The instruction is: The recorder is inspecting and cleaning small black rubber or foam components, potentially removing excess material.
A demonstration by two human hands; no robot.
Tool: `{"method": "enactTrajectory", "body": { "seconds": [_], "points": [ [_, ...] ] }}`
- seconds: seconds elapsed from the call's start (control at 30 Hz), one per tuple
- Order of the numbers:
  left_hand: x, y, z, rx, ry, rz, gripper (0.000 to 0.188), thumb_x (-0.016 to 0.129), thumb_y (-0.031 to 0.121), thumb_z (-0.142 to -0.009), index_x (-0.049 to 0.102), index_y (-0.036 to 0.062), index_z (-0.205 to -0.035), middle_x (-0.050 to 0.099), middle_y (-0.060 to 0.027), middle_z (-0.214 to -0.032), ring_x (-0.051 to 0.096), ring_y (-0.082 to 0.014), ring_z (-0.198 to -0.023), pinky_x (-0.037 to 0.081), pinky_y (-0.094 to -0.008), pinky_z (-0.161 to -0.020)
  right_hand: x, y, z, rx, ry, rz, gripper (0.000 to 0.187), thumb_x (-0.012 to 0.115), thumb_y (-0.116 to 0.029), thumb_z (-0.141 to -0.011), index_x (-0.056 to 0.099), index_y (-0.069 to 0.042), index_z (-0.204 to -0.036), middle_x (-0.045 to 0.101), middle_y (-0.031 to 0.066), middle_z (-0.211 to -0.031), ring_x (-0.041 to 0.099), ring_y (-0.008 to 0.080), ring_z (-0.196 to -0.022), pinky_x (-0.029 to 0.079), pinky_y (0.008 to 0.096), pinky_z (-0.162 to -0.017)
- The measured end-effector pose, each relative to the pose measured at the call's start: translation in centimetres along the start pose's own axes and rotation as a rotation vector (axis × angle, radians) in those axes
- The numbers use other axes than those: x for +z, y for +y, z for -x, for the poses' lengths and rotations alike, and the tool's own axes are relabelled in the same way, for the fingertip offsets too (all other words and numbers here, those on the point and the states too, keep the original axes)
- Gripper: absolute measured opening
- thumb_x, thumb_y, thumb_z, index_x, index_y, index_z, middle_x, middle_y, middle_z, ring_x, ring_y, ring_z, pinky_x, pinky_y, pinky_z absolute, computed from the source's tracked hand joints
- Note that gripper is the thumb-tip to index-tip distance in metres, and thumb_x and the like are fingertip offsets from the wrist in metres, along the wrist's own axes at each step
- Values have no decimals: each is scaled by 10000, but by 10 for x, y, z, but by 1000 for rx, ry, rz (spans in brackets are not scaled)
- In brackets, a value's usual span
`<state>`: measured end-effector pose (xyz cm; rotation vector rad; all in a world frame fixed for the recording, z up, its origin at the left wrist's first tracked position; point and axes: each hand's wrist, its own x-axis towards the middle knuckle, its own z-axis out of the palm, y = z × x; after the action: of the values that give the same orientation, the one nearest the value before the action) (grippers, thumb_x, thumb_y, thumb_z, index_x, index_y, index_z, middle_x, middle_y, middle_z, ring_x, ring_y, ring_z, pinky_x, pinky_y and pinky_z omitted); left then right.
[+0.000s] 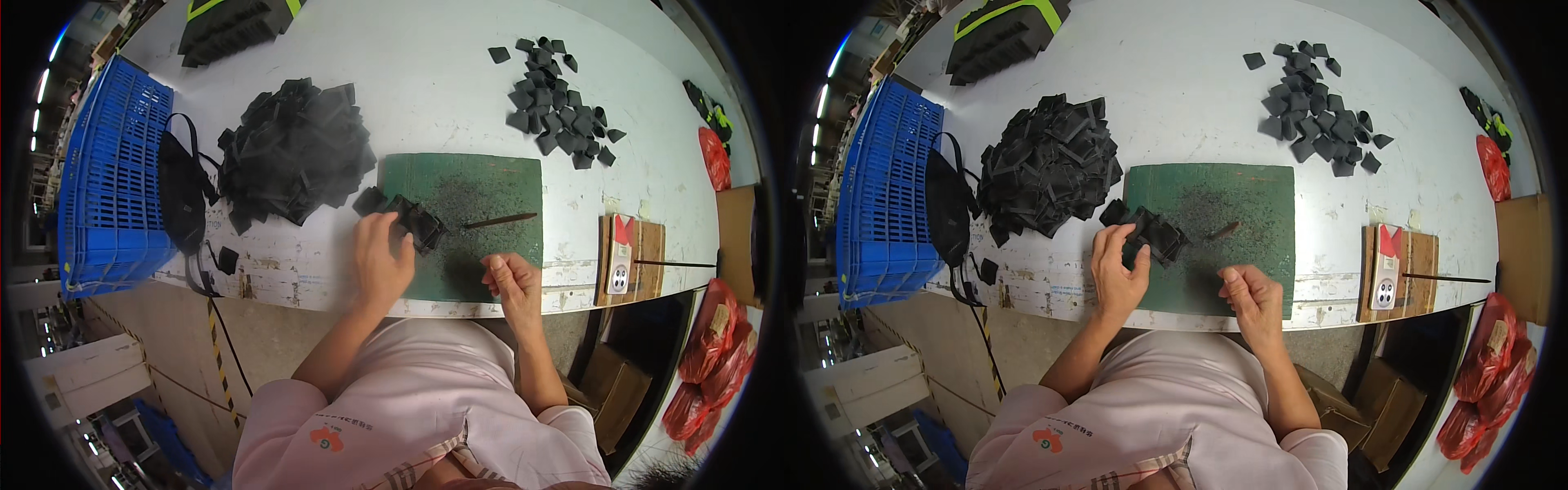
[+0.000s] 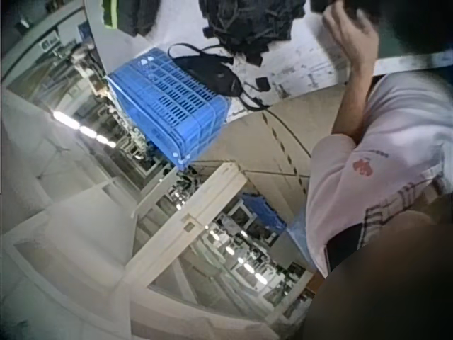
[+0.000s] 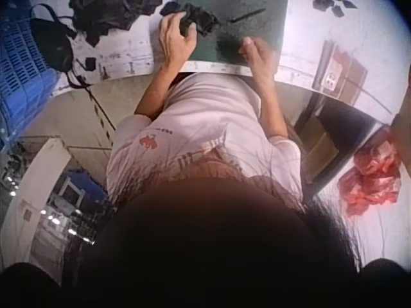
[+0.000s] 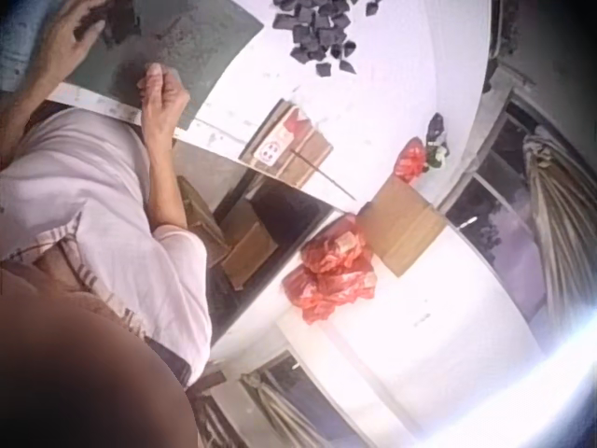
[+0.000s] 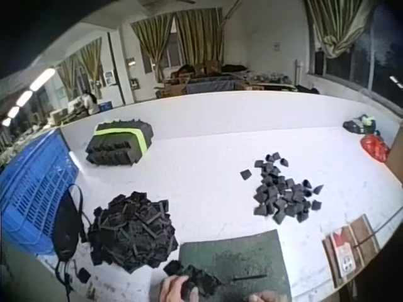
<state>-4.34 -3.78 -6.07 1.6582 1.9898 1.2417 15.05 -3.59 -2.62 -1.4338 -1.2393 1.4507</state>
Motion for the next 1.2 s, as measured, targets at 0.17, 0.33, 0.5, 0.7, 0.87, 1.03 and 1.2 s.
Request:
{"method": "enactTrajectory", "body": {
  "seconds": [0.17,0.33,0.5,0.7,0.87,1.03,1.2],
  "points": [
    [4,20,-4,141,-148,-153,334,683,153,-641,522,18,-901,495,-143,-883,500,-327,-840,431,-389,-686,7,6,-7,-1,-68,20,279,517,-240,-874,605,19,-817,536,17,-578,440,48,-509,357,189,-449],
    [12,3,-1,195,-238,-287,90,584,22,-680,523,16,-745,481,-111,-892,478,-277,-827,418,-368,-644,12,8,-8,1,-137,59,308,500,-276,-881,597,11,-827,533,6,-611,457,49,-552,371,178,-489],
    [-4,4,-1,477,-152,-66,145,576,-44,-624,551,1,-759,510,-127,-881,513,-286,-771,431,-352,-659,28,12,-14,56,-132,56,273,534,-252,-859,597,7,-797,551,23,-606,461,55,-532,371,200,-472],
    [-17,25,20,533,-196,93,163,604,2,-670,573,22,-828,528,-115,-921,534,-239,-809,450,-318,-682,35,11,-23,231,-143,-648,155,563,-175,-842,575,-21,-855,560,-13,-712,501,45,-641,401,182,-576],
    [-21,33,-3,-706,-575,1234,173,541,130,-813,542,6,-934,565,-68,-830,546,-125,-685,442,-242,-577,19,0,-18,198,-270,-783,124,629,-82,-780,574,-33,-880,572,-20,-762,501,33,-684,397,168,-631],
    [-15,39,-7,-833,-822,1214,96,568,96,-786,564,24,-849,569,-46,-694,543,-128,-588,420,-237,-517,14,2,-20,162,-343,-752,214,664,-61,-743,560,-41,-928,571,-22,-767,505,36,-685,396,159,-642],
    [-14,38,-1,-777,-724,1063,53,579,61,-760,573,20,-794,575,-35,-663,532,-100,-553,409,-208,-492,13,-3,-16,53,-222,-367,261,693,-89,-716,547,-23,-922,570,-7,-770,499,60,-667,401,184,-598]
  ]
}}
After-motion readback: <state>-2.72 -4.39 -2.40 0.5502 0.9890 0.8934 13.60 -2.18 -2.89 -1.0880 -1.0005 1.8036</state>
